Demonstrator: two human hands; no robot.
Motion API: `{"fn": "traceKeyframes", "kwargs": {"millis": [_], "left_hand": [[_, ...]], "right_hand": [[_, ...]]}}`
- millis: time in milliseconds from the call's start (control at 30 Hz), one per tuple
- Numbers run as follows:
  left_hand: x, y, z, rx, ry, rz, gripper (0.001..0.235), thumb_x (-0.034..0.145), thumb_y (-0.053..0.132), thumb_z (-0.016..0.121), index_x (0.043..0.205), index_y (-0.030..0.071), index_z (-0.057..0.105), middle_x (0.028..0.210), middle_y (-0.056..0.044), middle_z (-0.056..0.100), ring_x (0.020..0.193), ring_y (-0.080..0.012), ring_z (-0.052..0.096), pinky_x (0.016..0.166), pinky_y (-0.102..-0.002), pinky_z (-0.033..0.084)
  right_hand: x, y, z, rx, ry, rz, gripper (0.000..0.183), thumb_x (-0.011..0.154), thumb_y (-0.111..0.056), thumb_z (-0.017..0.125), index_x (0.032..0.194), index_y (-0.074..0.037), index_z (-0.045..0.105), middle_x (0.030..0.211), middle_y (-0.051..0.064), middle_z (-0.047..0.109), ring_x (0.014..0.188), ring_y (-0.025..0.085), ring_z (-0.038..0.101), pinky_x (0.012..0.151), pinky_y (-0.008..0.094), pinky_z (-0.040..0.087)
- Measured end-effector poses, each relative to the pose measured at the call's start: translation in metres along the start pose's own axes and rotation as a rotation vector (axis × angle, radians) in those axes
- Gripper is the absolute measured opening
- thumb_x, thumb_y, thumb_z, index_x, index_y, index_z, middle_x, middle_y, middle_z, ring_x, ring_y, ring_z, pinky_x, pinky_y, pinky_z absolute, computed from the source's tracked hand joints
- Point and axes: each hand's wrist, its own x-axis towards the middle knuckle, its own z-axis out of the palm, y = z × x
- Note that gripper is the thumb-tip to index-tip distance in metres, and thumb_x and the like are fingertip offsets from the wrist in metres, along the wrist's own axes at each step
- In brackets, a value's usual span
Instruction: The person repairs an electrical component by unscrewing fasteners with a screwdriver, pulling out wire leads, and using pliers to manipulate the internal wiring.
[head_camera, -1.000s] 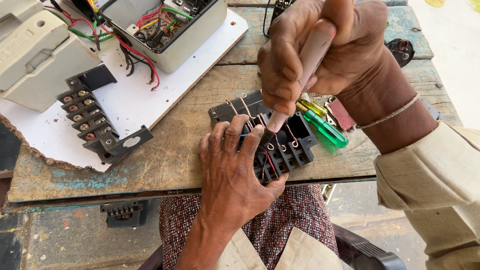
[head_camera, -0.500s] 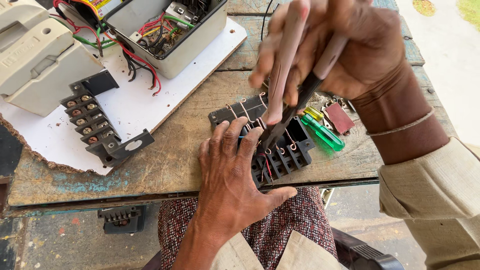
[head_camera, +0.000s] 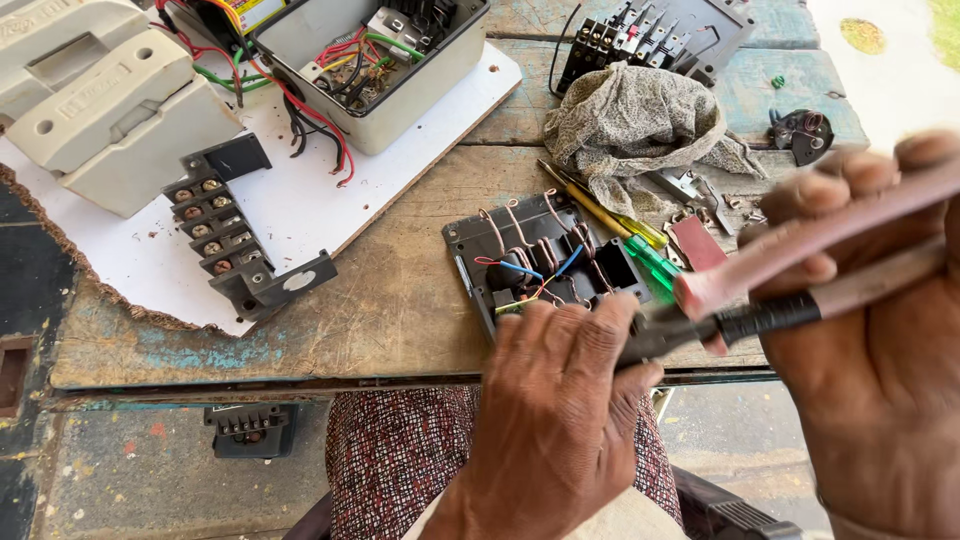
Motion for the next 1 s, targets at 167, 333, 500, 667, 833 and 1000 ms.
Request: {"fn": "traceKeyframes", "kwargs": {"millis": [167,333,500,667,833,1000], "left_hand": [[-0.002,0.009,0.004,-0.396,-0.164,-0.144,0.029,0.095,0.01,0.069,0.119,-0.003,0.059,0.096,-0.017,0.067,0.085,-0.0304,0.074,0.072,-0.041,0.059],[0.003,0.01,-0.006,-0.459,-0.26,-0.314,0.02,0.093,0.01,0.068,0.11,-0.001,0.061,0.089,-0.019,0.07,0.081,-0.0322,0.074,0.069,-0.043,0.056],[0.014,0.011,-0.019,-0.471,-0.341,-0.377,0.016,0.093,0.013,0.066,0.098,-0.001,0.063,0.087,-0.019,0.072,0.077,-0.0313,0.074,0.07,-0.042,0.056],[0.026,0.005,-0.036,-0.272,-0.405,-0.363,0.017,0.091,0.02,0.07,0.098,0.004,0.071,0.085,-0.011,0.072,0.071,-0.0276,0.072,0.064,-0.038,0.056],[0.025,-0.017,-0.061,-0.001,-0.098,-0.091,0.04,0.083,0.023,0.078,0.116,0.004,0.069,0.108,-0.013,0.067,0.1,-0.027,0.067,0.087,-0.04,0.053],[0.021,-0.039,-0.054,0.227,-0.075,0.163,0.05,0.071,0.024,0.08,0.114,0.0,0.069,0.135,-0.023,0.052,0.136,-0.0395,0.036,0.115,-0.056,0.022]], "right_hand": [[-0.024,-0.017,-0.014,-0.311,0.23,-0.042,0.025,0.119,-0.028,0.061,0.12,-0.004,0.06,0.114,0.015,0.067,0.112,0.027,0.063,0.105,0.043,0.053],[-0.028,-0.022,0.008,-1.511,-0.002,-0.263,0.075,0.082,-0.053,0.072,0.143,-0.014,0.053,0.133,0.006,0.058,0.128,0.022,0.056,0.108,0.042,0.05],[-0.038,-0.013,0.023,-2.41,-0.605,-0.239,0.083,0.065,-0.046,0.078,0.136,-0.013,0.049,0.124,0.011,0.063,0.112,0.027,0.06,0.094,0.055,0.049],[-0.067,0.002,0.013,-2.33,-0.396,0.323,0.071,0.083,-0.047,0.07,0.143,-0.015,0.049,0.115,0.006,0.064,0.103,0.02,0.064,0.091,0.041,0.051],[-0.089,-0.009,-0.021,-1.425,0.134,1.158,0.052,0.098,-0.041,0.064,0.142,-0.015,0.054,0.104,0.007,0.065,0.096,0.022,0.064,0.081,0.041,0.053],[-0.091,-0.029,-0.032,-1.095,0.211,1.205,0.047,0.099,-0.036,0.064,0.136,-0.007,0.056,0.091,0.013,0.061,0.08,0.026,0.062,0.072,0.045,0.052]]}}
